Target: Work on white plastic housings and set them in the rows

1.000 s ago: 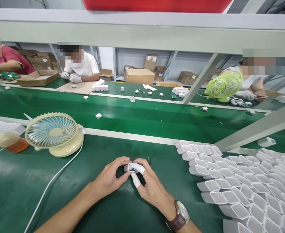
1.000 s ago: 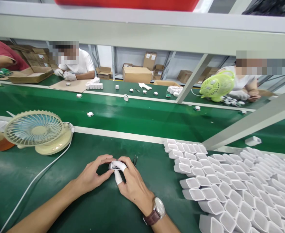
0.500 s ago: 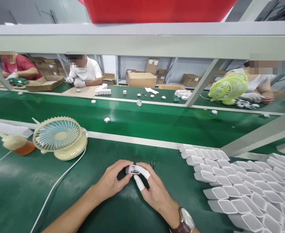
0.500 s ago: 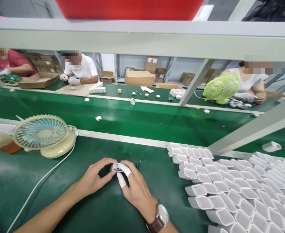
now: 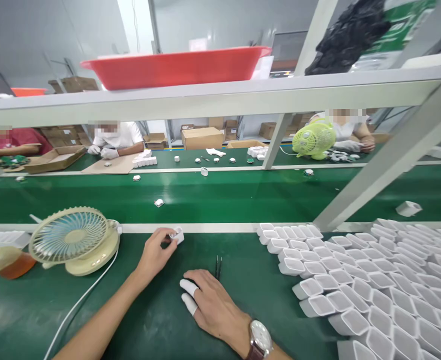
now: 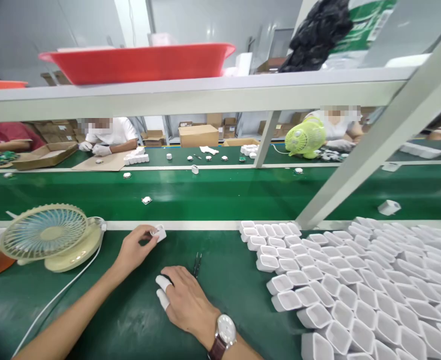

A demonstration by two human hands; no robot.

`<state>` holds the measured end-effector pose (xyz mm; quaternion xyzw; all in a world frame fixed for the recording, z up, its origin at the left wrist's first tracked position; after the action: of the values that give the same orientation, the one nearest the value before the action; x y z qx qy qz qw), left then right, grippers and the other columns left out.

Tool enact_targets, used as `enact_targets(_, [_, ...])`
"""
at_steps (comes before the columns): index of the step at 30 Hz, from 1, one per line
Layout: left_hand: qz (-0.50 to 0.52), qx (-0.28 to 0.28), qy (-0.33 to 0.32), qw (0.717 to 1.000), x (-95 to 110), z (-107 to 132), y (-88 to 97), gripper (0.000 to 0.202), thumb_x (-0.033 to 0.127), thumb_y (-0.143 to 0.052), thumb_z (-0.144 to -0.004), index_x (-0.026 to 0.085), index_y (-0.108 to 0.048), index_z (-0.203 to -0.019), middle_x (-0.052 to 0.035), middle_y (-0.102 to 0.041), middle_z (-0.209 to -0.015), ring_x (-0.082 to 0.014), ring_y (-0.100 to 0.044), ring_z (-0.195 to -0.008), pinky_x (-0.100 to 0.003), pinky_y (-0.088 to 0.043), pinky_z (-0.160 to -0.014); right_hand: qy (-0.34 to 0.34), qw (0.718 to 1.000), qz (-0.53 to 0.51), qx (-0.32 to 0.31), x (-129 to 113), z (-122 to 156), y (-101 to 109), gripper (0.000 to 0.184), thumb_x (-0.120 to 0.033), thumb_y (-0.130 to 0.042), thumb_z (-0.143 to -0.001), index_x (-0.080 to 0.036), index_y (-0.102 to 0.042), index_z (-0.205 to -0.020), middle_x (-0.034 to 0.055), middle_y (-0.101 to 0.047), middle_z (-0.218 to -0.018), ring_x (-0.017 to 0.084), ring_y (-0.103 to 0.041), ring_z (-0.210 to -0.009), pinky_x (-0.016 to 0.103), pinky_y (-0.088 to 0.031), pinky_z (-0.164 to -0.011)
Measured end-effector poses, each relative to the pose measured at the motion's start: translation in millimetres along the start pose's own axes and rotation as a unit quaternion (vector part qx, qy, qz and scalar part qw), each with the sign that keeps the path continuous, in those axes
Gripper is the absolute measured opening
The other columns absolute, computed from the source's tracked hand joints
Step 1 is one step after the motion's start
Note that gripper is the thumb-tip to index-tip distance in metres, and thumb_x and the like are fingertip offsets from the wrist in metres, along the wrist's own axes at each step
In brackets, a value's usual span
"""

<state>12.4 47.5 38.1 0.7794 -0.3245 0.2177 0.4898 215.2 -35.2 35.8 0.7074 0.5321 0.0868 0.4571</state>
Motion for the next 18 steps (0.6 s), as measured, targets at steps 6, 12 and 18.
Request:
enact_targets(6, [-0.053,0.033,0.056,0.996,-24.3,-81.5,-15.3,0.037,0.031,-0.060,-0.084,0.015,-0.059,-0.116,-0.0094,-0.068,-0.098,-0.0241,-0.071,-0.082,-0.041,-0.063,-0.078,0.002,0.999,0.022,-0.024,0.4,4.3,-2.9,0.019,-0.019,-0.059,-0.096,-0.015,-0.063,-0.114,0.0119,-0.067,-0.116,0.023,-0.063,-0.100,0.038,-0.057,-0.093])
enact_targets(12, [-0.118,0.042,0.027,0.992,2.0,-106.7,-30.9,0.049,0.028,-0.067,-0.080,0.012,-0.059,-0.125,-0.0185,-0.060,-0.113,-0.0403,-0.058,-0.115,-0.061,-0.048,-0.100,0.030,0.996,0.070,-0.043,1.7,4.1,-10.9,0.015,-0.025,-0.060,-0.097,-0.014,-0.067,-0.104,0.0113,-0.067,-0.117,0.021,-0.062,-0.098,0.035,-0.055,-0.090])
enact_targets(18, [-0.016,-0.148,-0.219,0.964,145.4,-58.6,-84.4,0.048,0.034,-0.059,-0.094,0.026,-0.052,-0.141,-0.0059,-0.059,-0.106,-0.0220,-0.065,-0.089,-0.036,-0.057,-0.084,0.051,0.992,0.098,-0.060,-0.8,-0.8,-12.1,0.017,-0.029,-0.060,-0.098,-0.017,-0.071,-0.098,0.0051,-0.072,-0.114,0.019,-0.065,-0.100,0.031,-0.056,-0.094])
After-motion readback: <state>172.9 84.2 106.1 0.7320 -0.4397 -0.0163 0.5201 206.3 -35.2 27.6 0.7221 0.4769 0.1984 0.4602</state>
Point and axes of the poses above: each hand's wrist, its own z-axis away from the middle knuckle, its own y-axis out of the back of the hand, x = y × z, the point moved 4 cm from there along -z, towards the middle knuckle
